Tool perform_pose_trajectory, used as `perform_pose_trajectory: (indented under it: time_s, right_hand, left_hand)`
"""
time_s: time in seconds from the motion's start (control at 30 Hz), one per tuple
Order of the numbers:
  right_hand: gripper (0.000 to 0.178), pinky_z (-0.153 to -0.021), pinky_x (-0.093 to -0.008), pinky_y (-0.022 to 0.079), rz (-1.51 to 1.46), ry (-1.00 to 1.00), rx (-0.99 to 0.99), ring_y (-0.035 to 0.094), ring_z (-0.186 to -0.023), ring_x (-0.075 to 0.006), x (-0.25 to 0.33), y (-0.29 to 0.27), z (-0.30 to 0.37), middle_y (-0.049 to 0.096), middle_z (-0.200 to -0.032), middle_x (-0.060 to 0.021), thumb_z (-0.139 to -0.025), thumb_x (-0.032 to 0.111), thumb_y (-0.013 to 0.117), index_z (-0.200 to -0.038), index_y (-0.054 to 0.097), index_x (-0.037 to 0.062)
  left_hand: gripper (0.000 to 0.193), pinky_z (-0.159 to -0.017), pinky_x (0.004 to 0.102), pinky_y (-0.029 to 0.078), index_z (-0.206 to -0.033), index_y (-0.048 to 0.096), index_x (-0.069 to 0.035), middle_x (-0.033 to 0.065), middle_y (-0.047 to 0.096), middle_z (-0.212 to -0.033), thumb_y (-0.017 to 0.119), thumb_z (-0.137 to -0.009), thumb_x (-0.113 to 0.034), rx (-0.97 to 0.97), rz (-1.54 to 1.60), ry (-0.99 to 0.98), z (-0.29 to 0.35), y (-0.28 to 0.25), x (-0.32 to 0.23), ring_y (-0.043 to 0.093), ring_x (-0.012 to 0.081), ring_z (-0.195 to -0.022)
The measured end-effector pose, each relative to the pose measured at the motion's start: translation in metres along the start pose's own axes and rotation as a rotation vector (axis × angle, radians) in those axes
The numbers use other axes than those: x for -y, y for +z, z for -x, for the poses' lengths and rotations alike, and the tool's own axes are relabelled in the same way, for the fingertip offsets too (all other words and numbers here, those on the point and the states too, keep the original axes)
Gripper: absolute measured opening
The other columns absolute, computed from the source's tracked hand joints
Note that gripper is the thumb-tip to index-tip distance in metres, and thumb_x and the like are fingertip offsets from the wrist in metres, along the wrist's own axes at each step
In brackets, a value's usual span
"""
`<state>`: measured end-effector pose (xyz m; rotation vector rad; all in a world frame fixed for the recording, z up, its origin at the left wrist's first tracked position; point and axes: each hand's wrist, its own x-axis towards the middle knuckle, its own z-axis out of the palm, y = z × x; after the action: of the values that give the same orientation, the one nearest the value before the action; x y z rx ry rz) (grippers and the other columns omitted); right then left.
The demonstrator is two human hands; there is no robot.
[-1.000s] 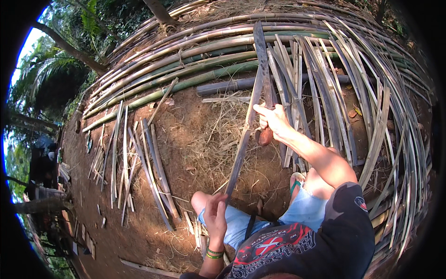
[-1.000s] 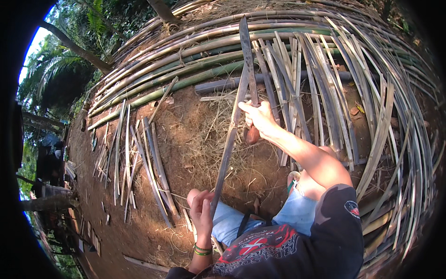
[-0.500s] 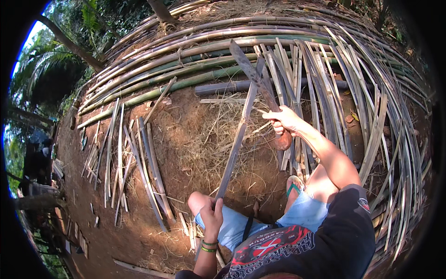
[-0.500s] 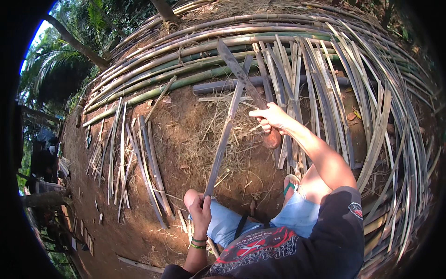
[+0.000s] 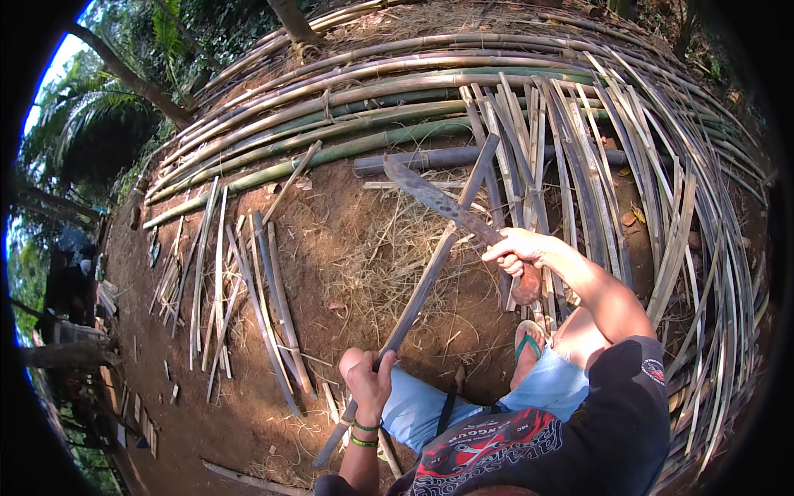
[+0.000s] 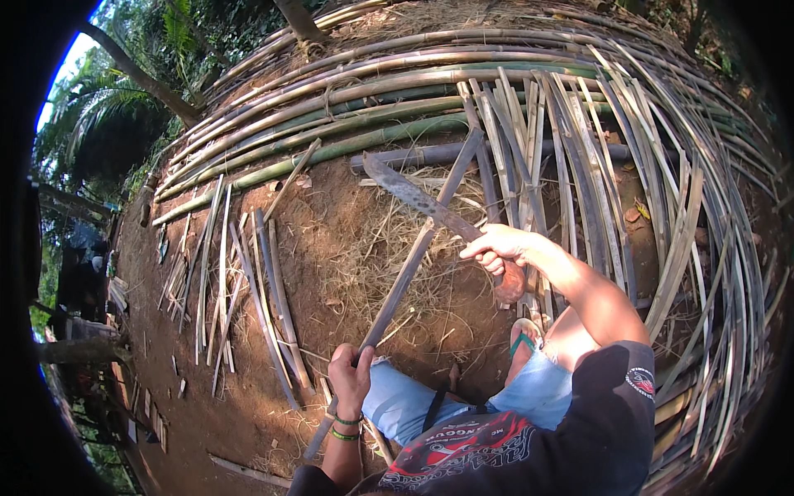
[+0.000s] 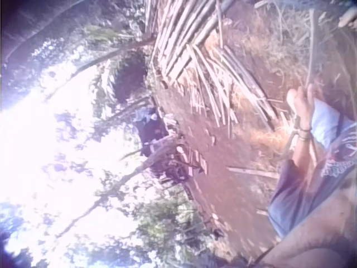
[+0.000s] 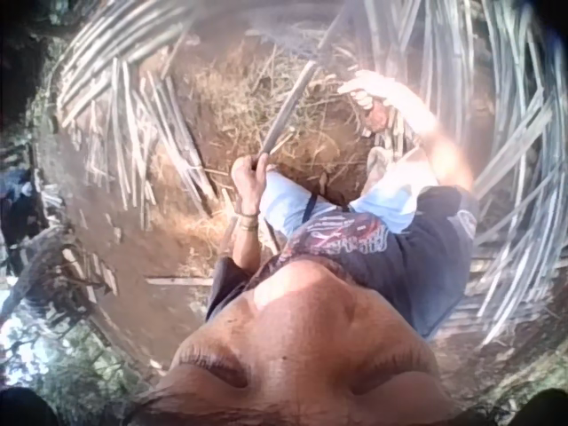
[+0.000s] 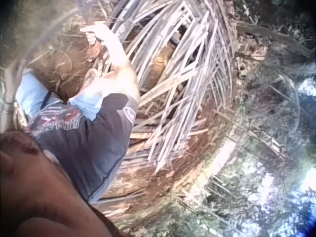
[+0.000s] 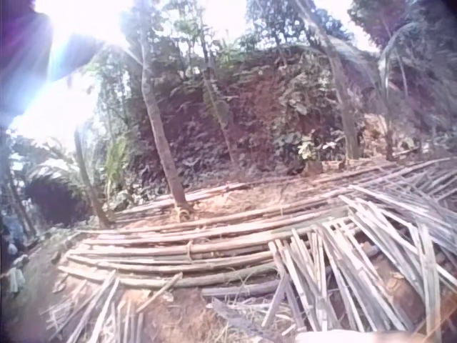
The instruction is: The person sits on the ground and uses a machete to split long bamboo poles into thin strips. They repeatedly strike the bamboo with the machete to separate the material and then place the finished strips into a pile.
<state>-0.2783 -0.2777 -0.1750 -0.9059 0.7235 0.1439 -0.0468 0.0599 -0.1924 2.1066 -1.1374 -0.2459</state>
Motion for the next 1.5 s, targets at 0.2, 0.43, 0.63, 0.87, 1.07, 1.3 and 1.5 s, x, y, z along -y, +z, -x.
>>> perform_pose_trajectory:
  time_s: [0.2, 0.43, 0.63, 0.87, 1.07, 1.3, 1.5]
  right_hand:
    - [0.035, -0.041, -0.0239, 0.025, 0.070, 0.110, 0.224, 0.030, -0.043, -0.0041, -0.012, 0.027, -0.005, 0.034, -0.053, 0.0087, -0.091, 0.013, 0.068, -0.067, 0.043, 0.0139]
    - [0.037, -0.040, -0.0242, 0.024, -0.087, -0.126, 0.067, 0.029, -0.040, -0.0047, 0.009, -0.013, 0.005, 0.033, -0.051, 0.0080, -0.095, 0.020, 0.063, -0.065, 0.043, 0.0141]
    - [0.032, -0.040, -0.0240, 0.026, 0.118, 0.032, 0.115, 0.030, -0.043, -0.0037, -0.001, 0.014, 0.000, 0.033, -0.054, 0.0087, -0.093, 0.019, 0.067, -0.071, 0.046, 0.0120]
    - [0.035, -0.042, -0.0262, 0.034, 0.484, -0.066, 0.147, 0.041, -0.044, -0.0064, -0.013, 0.027, -0.011, 0.045, -0.053, 0.0030, -0.090, 0.028, 0.071, -0.068, 0.054, 0.0065]
    - [0.021, -0.056, -0.0459, 0.051, 1.356, -0.805, -0.518, 0.064, -0.060, -0.0367, -0.025, 0.054, -0.027, 0.060, -0.059, -0.0173, -0.073, 0.023, 0.068, -0.071, 0.063, 0.0026]
    - [0.018, -0.057, -0.0458, 0.053, 1.379, -0.884, -0.892, 0.064, -0.058, -0.0373, 0.017, -0.007, -0.029, 0.060, -0.058, -0.0183, -0.062, 0.017, 0.065, -0.072, 0.061, 0.0023]
    - [0.017, -0.058, -0.0433, 0.054, 1.560, -1.181, -0.568, 0.064, -0.057, -0.0343, -0.027, 0.041, -0.040, 0.061, -0.061, -0.0137, -0.061, 0.013, 0.069, -0.073, 0.059, 0.0051]
  left_hand:
    - [0.033, -0.053, 0.0365, 0.036, -0.066, 0.050, 0.001, 0.0133, 0.045, -0.061, 0.073, -0.084, -0.015, 0.036, 0.043, -0.030, -0.009, 0.008, -0.015, 0.045, 0.0263, -0.056]
    - [0.031, -0.054, 0.0348, 0.036, -0.067, 0.052, 0.001, 0.0113, 0.044, -0.062, 0.074, -0.084, -0.013, 0.032, 0.212, -0.140, 0.003, 0.000, -0.001, 0.042, 0.0214, -0.057]
    - [0.032, -0.049, 0.0275, 0.034, -0.067, 0.054, -0.001, 0.0012, 0.043, -0.057, 0.066, -0.093, -0.017, 0.095, 0.231, -0.139, -0.005, -0.001, -0.013, 0.044, 0.0097, -0.053]
    - [0.032, -0.046, 0.0229, 0.031, -0.072, 0.054, -0.003, -0.0048, 0.049, -0.060, 0.061, -0.098, -0.021, 0.023, 0.383, -0.252, -0.011, 0.018, 0.001, 0.040, 0.0021, -0.054]
    - [0.030, -0.051, 0.0221, 0.031, -0.078, 0.054, -0.002, -0.0062, 0.045, -0.065, 0.058, -0.100, -0.022, 0.142, 0.243, -0.211, -0.018, 0.005, -0.036, 0.038, 0.0027, -0.061]
    - [0.032, -0.052, 0.0244, 0.029, -0.078, 0.052, -0.004, -0.0065, 0.041, -0.066, 0.054, -0.102, -0.025, 0.271, 0.529, -0.323, 0.011, 0.012, -0.028, 0.035, 0.0036, -0.062]
    - [0.034, -0.045, 0.0208, 0.028, -0.077, 0.052, -0.007, -0.0083, 0.040, -0.060, 0.051, -0.103, -0.027, 0.268, 0.537, -0.226, 0.006, 0.026, -0.022, 0.036, 0.0012, -0.053]
